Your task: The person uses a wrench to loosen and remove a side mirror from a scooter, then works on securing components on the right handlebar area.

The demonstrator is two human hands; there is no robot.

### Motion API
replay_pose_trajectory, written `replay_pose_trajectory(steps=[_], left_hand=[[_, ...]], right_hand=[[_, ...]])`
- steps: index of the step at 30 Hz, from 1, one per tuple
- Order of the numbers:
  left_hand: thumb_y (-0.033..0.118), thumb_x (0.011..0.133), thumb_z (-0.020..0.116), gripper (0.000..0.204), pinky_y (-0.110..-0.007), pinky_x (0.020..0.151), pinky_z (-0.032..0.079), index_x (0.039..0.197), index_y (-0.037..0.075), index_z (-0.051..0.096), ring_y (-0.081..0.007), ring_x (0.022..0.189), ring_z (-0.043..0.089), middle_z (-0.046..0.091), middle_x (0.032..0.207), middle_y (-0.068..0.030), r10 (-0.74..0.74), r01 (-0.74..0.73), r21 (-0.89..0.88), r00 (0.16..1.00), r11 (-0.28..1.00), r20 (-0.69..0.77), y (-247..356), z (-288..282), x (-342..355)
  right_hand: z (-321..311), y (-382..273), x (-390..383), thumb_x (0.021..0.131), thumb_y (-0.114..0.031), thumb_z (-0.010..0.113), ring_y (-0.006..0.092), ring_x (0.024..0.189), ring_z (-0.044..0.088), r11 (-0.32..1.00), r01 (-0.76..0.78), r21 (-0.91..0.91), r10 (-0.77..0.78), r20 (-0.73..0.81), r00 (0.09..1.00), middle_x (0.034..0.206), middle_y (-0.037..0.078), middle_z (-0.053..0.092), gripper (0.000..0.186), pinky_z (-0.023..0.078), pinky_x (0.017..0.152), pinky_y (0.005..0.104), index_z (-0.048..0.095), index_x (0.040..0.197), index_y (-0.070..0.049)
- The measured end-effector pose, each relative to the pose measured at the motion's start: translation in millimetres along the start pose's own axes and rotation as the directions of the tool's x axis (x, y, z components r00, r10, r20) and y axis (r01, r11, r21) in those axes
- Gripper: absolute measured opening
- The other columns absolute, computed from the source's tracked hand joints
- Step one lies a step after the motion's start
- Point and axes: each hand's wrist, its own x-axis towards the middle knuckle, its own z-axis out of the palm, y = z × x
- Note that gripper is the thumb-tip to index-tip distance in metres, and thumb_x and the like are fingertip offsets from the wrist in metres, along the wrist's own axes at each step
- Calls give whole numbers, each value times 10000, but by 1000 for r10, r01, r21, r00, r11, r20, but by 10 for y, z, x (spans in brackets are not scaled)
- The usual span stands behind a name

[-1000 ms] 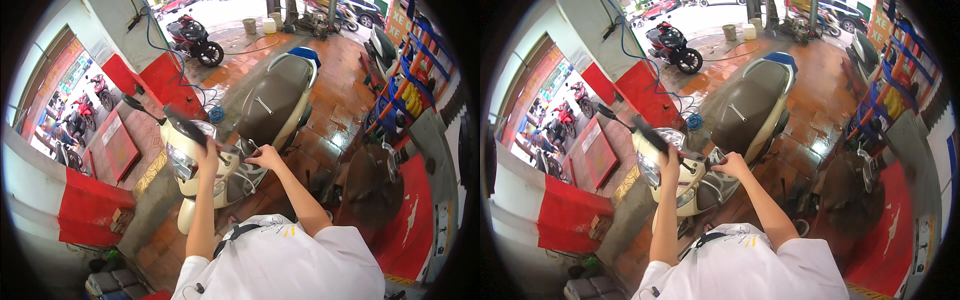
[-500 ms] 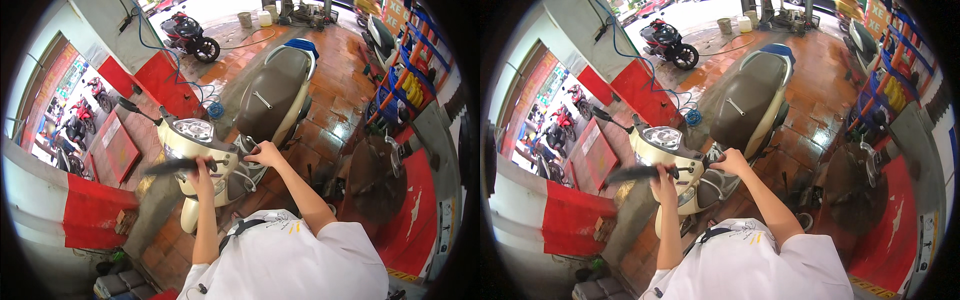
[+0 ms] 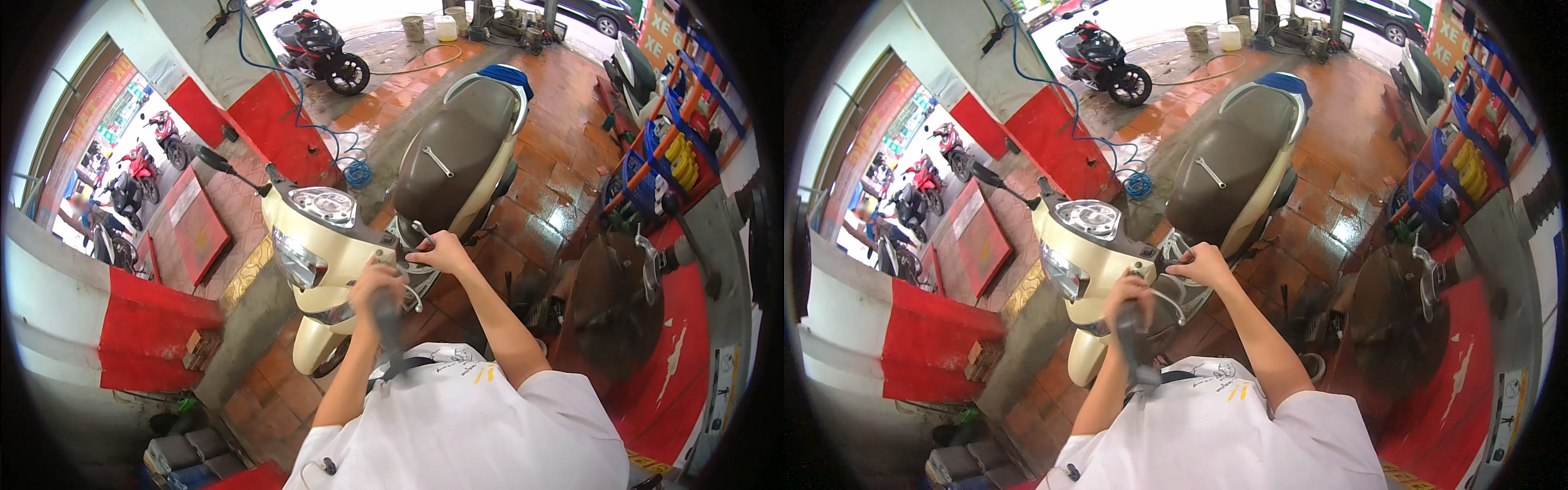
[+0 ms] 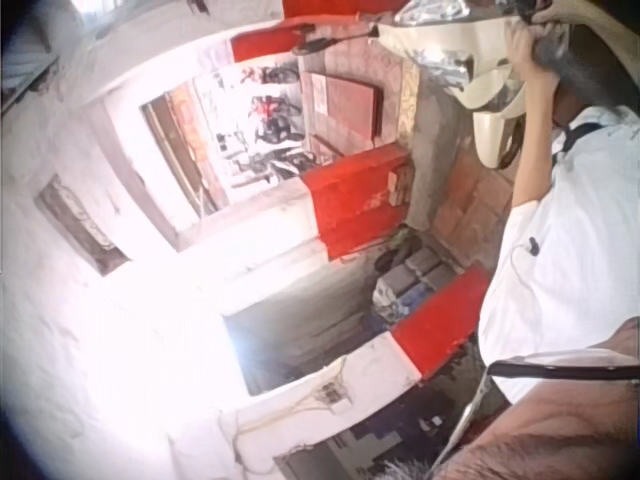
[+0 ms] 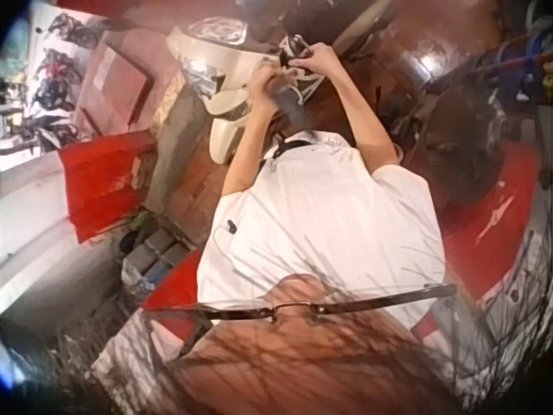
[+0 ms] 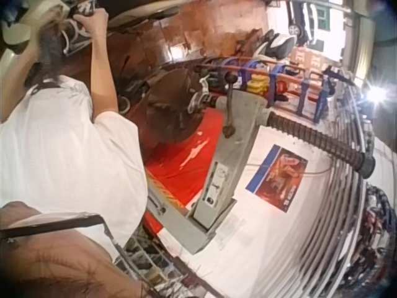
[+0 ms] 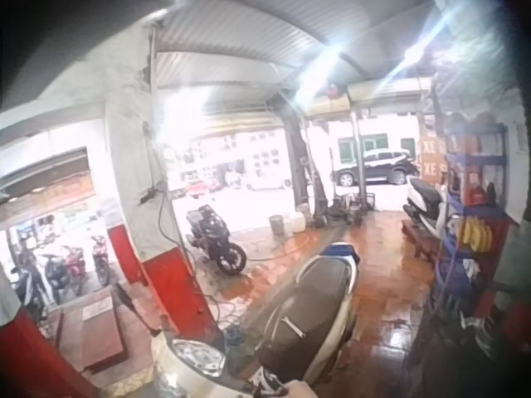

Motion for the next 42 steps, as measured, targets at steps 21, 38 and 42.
replay_pose_trajectory(steps=[21,38,42], left_hand=[[47,916,625,68,-495,1089,443,881,64,569,-217,901,643,629,868,-92,-120,105,-108,982,989,-149,-169,-128,-185],[194,761,789,236,-456,744,502,830,38,626,-322,785,659,684,889,-181,-205,39,424,913,905,353,131,206,760],[147,828,741,186,-459,913,509,808,55,580,-268,894,656,665,924,-129,-76,36,275,988,961,134,104,29,126]], right_hand=[[-8,-95,-9,664,-419,878,234,704,711,1000,-8,-13,9,27,1000,777,150,735,460,561,718,344,779,852,-10],[34,428,210,689,-390,875,227,662,695,967,226,118,-225,-21,974,744,132,729,409,542,680,369,780,854,-28],[21,-41,-21,677,-396,876,234,729,719,999,-13,50,12,23,1000,776,143,737,428,560,717,360,780,872,-28]])
